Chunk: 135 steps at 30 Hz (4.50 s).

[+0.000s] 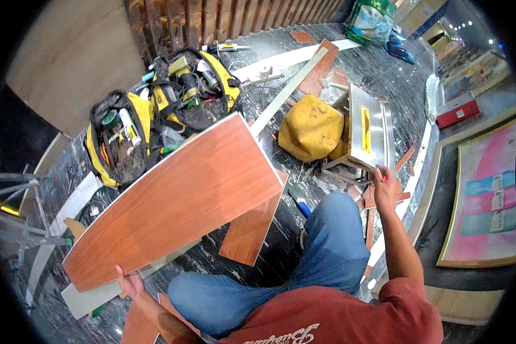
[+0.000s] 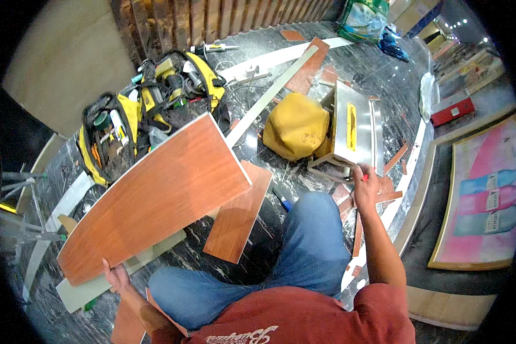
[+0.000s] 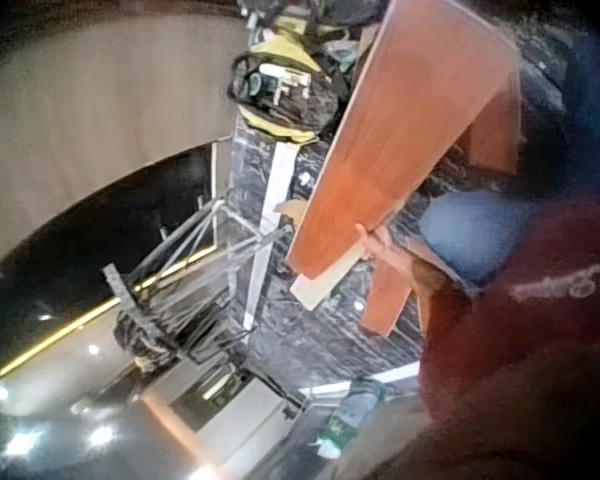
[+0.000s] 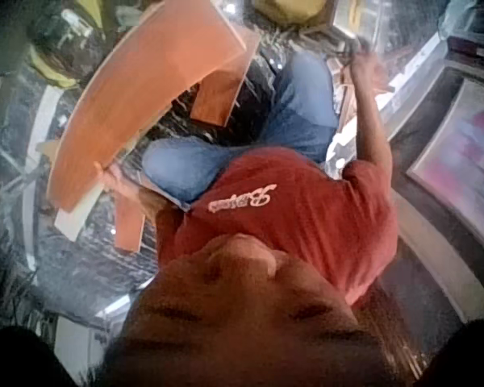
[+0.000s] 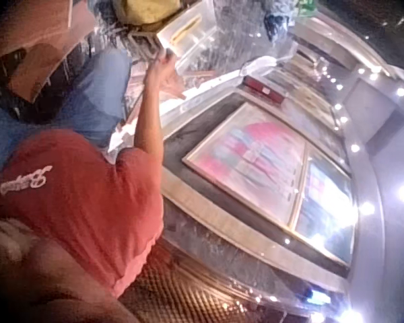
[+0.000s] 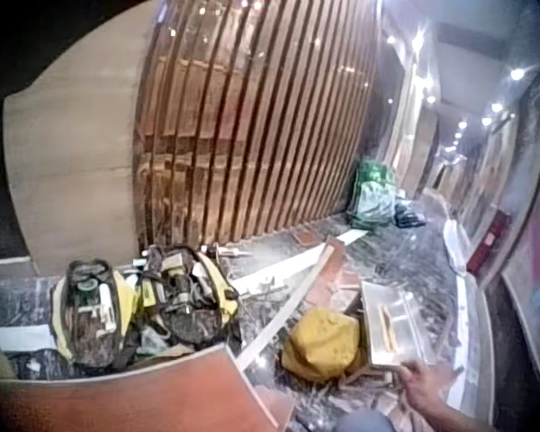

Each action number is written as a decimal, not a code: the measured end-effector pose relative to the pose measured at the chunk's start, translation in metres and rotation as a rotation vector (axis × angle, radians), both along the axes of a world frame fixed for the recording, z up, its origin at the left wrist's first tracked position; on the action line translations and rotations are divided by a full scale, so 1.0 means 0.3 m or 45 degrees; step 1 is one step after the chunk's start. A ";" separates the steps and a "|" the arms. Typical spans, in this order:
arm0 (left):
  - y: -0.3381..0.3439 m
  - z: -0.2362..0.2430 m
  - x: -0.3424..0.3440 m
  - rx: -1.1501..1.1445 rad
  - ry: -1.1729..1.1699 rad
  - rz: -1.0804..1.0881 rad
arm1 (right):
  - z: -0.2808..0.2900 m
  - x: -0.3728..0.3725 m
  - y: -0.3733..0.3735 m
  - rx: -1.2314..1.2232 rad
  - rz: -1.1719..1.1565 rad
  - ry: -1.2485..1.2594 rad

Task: The person uses a table saw to cut a long piece of wood flooring. They then use a pencil to mark measurements on the cut pieces and a utility knife to score the surface of the wood.

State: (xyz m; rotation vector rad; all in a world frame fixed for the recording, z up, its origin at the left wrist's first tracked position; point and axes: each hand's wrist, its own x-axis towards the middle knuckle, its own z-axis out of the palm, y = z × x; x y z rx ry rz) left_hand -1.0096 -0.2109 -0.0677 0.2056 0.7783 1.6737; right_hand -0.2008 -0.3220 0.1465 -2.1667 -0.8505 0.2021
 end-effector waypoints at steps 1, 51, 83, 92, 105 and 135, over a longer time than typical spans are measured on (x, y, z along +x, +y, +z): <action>0.053 0.015 0.054 0.041 -0.001 -0.058 | -0.102 0.084 -0.060 0.157 -0.105 0.173; 0.626 0.491 1.672 -0.285 0.103 -0.444 | -0.186 1.696 0.638 -0.335 0.313 -0.247; 0.708 0.356 1.870 -0.297 0.252 -0.280 | 0.072 0.937 -0.011 0.729 0.871 -0.576; 0.966 0.140 1.975 -0.228 0.120 -0.441 | -0.209 0.774 0.331 0.280 0.488 -0.850; 1.092 0.057 2.007 -0.302 0.045 -0.494 | -0.344 0.818 0.476 0.397 0.313 -0.879; 1.056 0.049 1.998 -0.358 0.191 -0.544 | -0.386 0.838 0.449 0.304 0.267 -0.661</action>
